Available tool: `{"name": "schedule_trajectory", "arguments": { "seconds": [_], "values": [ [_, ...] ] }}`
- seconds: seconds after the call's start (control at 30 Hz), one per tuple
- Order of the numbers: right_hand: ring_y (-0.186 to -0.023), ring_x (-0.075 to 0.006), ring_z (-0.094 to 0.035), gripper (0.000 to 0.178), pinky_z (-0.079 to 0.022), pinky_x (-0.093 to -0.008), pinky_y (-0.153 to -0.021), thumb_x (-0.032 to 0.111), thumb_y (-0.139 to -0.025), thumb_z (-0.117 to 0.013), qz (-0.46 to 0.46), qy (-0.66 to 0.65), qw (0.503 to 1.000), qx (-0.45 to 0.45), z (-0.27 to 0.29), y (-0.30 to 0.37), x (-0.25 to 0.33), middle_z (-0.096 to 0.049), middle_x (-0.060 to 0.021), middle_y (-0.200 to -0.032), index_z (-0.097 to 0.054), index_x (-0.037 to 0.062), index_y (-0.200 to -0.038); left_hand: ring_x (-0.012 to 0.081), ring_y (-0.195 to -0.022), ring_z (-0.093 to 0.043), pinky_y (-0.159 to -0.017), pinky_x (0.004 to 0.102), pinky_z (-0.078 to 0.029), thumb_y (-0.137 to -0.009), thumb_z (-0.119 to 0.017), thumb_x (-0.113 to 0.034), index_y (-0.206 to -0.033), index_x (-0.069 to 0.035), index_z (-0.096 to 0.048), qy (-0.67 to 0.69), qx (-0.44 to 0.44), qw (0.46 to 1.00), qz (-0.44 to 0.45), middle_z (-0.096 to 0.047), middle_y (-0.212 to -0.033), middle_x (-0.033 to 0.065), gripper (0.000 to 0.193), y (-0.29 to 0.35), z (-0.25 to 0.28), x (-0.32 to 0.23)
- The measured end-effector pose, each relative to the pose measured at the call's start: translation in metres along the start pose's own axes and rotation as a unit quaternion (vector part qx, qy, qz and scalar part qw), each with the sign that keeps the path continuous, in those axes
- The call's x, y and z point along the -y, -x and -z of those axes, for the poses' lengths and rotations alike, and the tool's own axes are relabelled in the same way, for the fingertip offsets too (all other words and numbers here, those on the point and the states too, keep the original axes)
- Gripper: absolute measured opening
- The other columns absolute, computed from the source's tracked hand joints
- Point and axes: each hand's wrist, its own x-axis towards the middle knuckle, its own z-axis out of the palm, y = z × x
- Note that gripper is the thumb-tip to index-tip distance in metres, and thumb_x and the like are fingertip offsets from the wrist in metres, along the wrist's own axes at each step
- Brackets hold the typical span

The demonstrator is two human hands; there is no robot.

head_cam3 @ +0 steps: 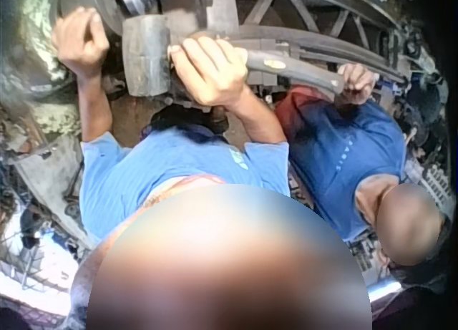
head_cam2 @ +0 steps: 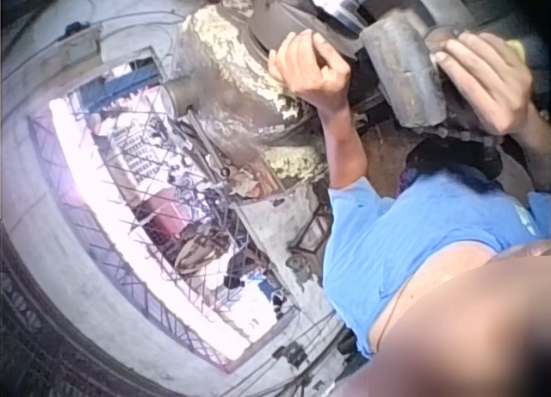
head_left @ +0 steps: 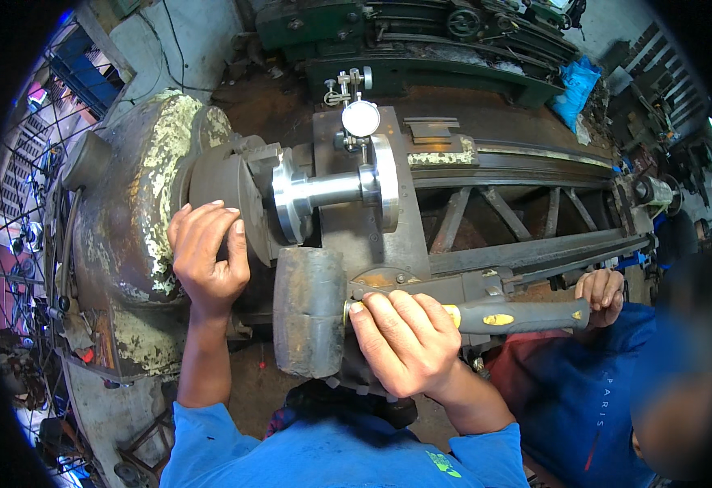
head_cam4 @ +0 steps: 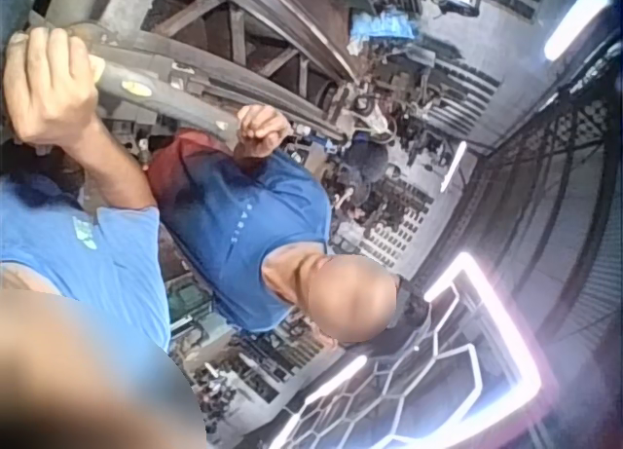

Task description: The person operates a metal lathe, using a wrench to tighten a chuck and a rubber mallet to adjust a metal component. The person repeatedly taps the component while holding it in place.

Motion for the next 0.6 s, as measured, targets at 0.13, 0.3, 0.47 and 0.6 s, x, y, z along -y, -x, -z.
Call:
{"name": "schedule_trajectory", "arguments": {
  "seconds": [0.13, 0.3, 0.47, 0.6],
  "values": [
    [-0.081, -0.0256, -0.072, 0.027, -0.054, -0.0362, -0.073, 0.011, -0.076, -0.076, 0.001, 0.003, 1.0, -0.001, 0.0, 0.0, 0.0, -0.075, -0.0126, -0.092, -0.075, 0.0002, -0.1, 0.027, -0.102, -0.073, -0.106, 0.0464, -0.047, -0.086, -0.075, -0.002, -0.096, -0.006, -0.076, -0.008, -0.021, 1.0, -0.008, -0.076, -0.095, 0.0068, 0.011, -0.009, -0.005, 0.001],
    [-0.081, -0.0256, -0.072, 0.026, -0.054, -0.0362, -0.073, 0.011, -0.076, -0.077, -0.002, 0.002, 1.0, 0.001, 0.0, 0.0, 0.001, -0.075, -0.0127, -0.092, -0.075, 0.0005, -0.1, 0.0292, -0.104, -0.073, -0.107, 0.0475, -0.048, -0.089, -0.073, -0.001, -0.099, -0.004, -0.076, -0.009, -0.021, 1.0, -0.012, -0.077, -0.1, 0.0117, 0.011, -0.022, -0.012, 0.009],
    [-0.083, -0.0269, -0.071, 0.027, -0.055, -0.0375, -0.072, 0.013, -0.078, -0.076, 0.008, 0.003, 1.0, -0.004, -0.001, 0.001, 0.0, -0.074, -0.0142, -0.094, -0.075, -0.0013, -0.101, 0.0307, -0.104, -0.073, -0.104, 0.042, -0.05, -0.087, -0.077, -0.004, -0.101, -0.004, -0.077, -0.023, -0.007, 1.0, 0.007, -0.078, -0.102, 0.0133, 0.014, -0.041, -0.028, 0.026],
    [-0.084, -0.0274, -0.071, 0.027, -0.056, -0.0386, -0.072, 0.014, -0.079, -0.076, 0.007, 0.001, 1.0, -0.003, -0.001, 0.0, 0.0, -0.073, -0.0147, -0.095, -0.075, -0.002, -0.101, 0.0343, -0.11, -0.071, -0.103, 0.0423, -0.052, -0.089, -0.076, -0.01, -0.112, -0.002, -0.077, -0.017, 0.049, 0.998, 0.04, -0.077, -0.115, 0.0166, 0.024, -0.051, -0.05, 0.04]
  ]
}}
